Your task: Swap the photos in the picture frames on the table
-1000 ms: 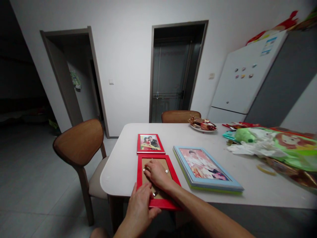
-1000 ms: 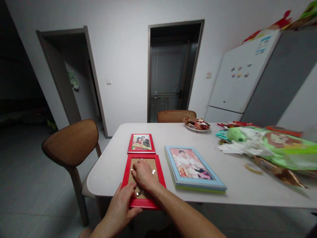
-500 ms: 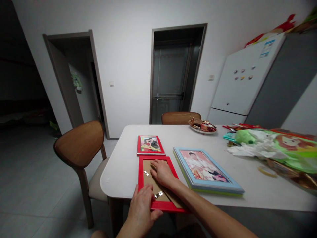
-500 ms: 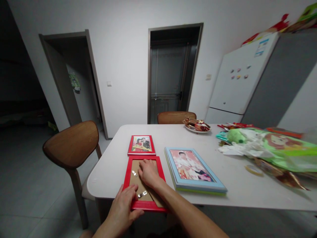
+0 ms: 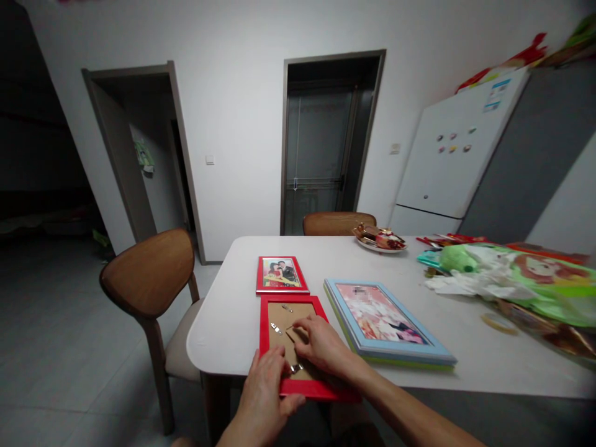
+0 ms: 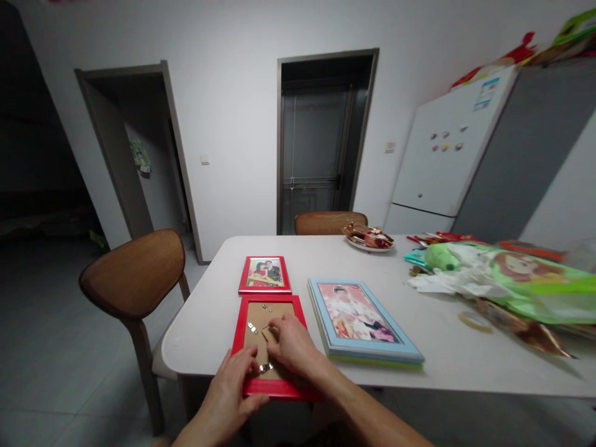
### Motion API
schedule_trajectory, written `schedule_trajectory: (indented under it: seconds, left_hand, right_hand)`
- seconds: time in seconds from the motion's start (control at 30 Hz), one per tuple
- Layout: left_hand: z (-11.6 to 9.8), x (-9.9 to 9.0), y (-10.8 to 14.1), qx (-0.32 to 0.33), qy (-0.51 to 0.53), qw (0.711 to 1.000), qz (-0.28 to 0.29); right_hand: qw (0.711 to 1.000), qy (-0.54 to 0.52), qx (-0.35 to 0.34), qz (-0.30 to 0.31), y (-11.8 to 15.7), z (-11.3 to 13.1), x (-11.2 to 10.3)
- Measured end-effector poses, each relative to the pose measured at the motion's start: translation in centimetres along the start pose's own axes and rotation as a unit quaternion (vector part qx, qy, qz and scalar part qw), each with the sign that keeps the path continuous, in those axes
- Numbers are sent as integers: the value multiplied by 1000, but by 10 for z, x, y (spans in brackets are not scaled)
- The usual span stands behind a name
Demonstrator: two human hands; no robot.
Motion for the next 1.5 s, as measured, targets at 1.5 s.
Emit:
schedule_trajectory:
  seconds: [1.5]
  left_hand:
    - [79,-54,-12,-126,1,985,-118]
  right_hand:
    - [986,117,116,-12,-3,-42,-21]
Point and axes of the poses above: each hand's wrist, its own y-axis away from the middle knuckle, its own x-axis out of the palm, z = x × y, the point moved 4 cm from there along -y, towards the middle knuckle, and after that the axes turned 13 degrees about -y, right-handed, at the moved point
